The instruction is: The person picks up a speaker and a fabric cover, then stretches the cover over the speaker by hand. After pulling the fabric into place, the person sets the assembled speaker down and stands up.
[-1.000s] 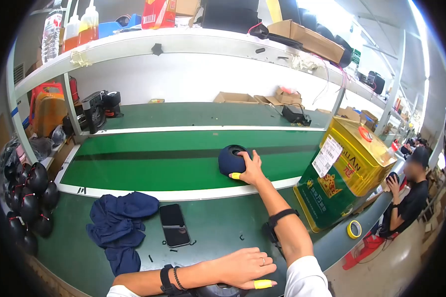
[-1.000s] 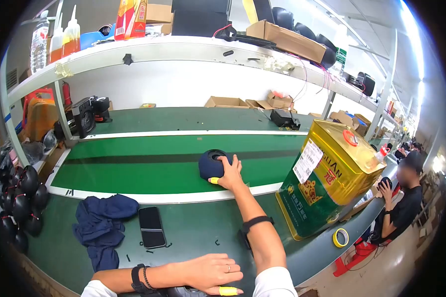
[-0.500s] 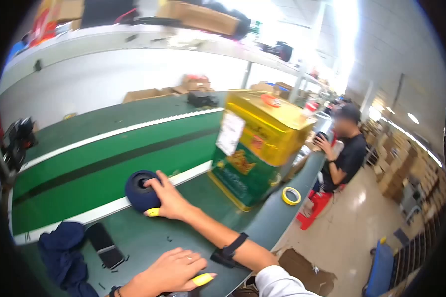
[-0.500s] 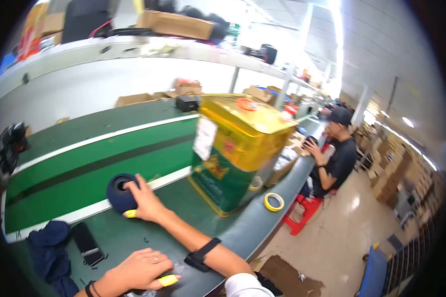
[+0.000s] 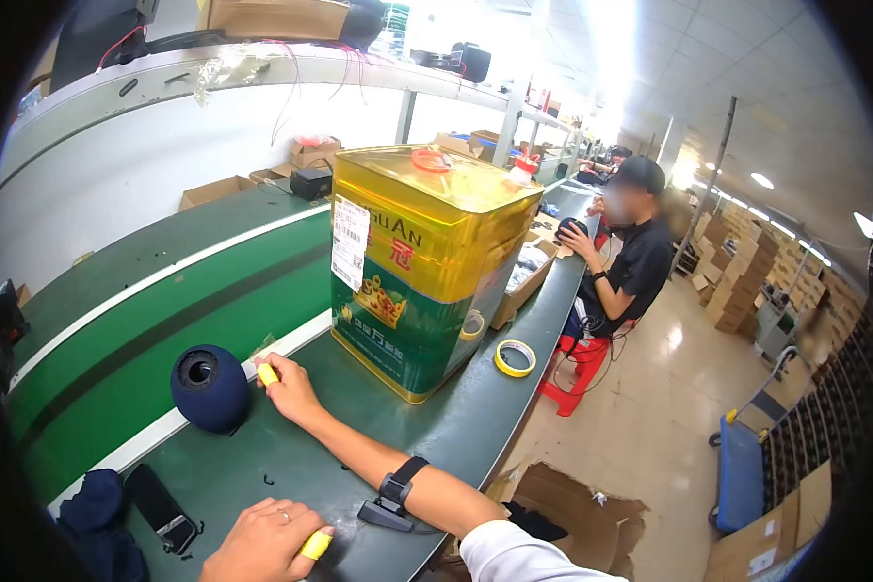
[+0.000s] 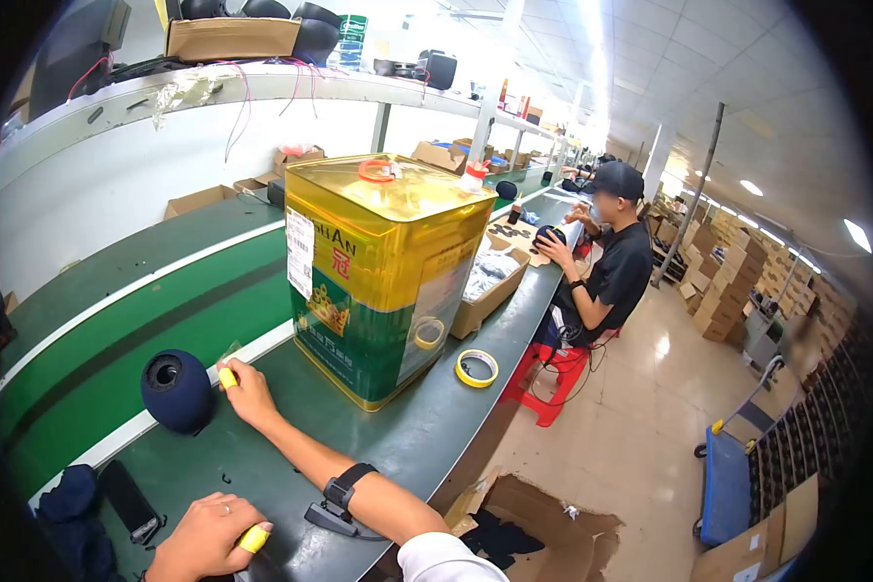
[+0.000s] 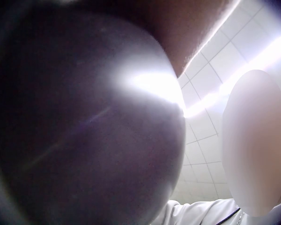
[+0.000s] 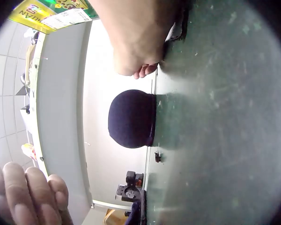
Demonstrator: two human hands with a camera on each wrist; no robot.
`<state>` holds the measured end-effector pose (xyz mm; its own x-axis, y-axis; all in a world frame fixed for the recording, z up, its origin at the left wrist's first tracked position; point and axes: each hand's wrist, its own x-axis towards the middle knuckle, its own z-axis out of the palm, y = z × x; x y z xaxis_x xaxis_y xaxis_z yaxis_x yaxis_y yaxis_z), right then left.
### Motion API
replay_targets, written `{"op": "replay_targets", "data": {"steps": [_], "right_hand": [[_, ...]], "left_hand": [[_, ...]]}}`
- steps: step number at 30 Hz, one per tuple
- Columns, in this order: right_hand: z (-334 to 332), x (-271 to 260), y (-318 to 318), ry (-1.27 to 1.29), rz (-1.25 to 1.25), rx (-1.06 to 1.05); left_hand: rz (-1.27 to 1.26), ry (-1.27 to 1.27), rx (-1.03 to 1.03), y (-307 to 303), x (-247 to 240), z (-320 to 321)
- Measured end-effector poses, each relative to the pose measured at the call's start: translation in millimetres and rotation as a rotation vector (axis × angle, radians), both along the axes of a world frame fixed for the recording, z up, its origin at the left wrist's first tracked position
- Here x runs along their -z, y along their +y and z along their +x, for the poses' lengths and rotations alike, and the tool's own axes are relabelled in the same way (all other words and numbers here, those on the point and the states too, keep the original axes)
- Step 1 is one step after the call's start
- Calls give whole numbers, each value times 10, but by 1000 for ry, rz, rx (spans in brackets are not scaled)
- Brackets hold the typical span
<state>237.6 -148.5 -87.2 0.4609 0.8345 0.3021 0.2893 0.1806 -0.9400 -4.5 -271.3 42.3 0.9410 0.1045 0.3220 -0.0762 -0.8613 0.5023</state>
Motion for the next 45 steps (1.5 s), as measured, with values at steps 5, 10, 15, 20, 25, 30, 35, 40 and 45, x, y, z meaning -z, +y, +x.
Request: {"op": "replay_targets", "data": {"steps": [5, 10, 15, 20, 25, 30, 35, 40, 45], "right_hand": [[-42, -9, -38, -11, 93, 40], [-54, -70, -62, -1, 90, 16], [-66, -111, -82, -23, 40, 2], [-63, -114, -90, -25, 32, -20], [-55, -60, -60, -73, 64, 21], [-69, -120, -98, -50, 61, 1], [-67, -106, -85, -54, 32, 20], [-78, -154, -101, -68, 27, 18], [-85, -156, -88, -64, 4, 13]], "left_hand": [[-76, -11, -65, -50, -55, 18], [-29, 53, -81, 30, 89, 27], [7, 136, -100, 27, 55, 23], [-28, 125, -105, 51, 90, 26], [-30, 118, -85, 98, 155, 5], [-22, 111, -69, 109, 183, 5], [-34, 118, -63, 114, 179, 1], [-51, 141, -69, 108, 155, 11], [-63, 131, -72, 105, 153, 15]]}}
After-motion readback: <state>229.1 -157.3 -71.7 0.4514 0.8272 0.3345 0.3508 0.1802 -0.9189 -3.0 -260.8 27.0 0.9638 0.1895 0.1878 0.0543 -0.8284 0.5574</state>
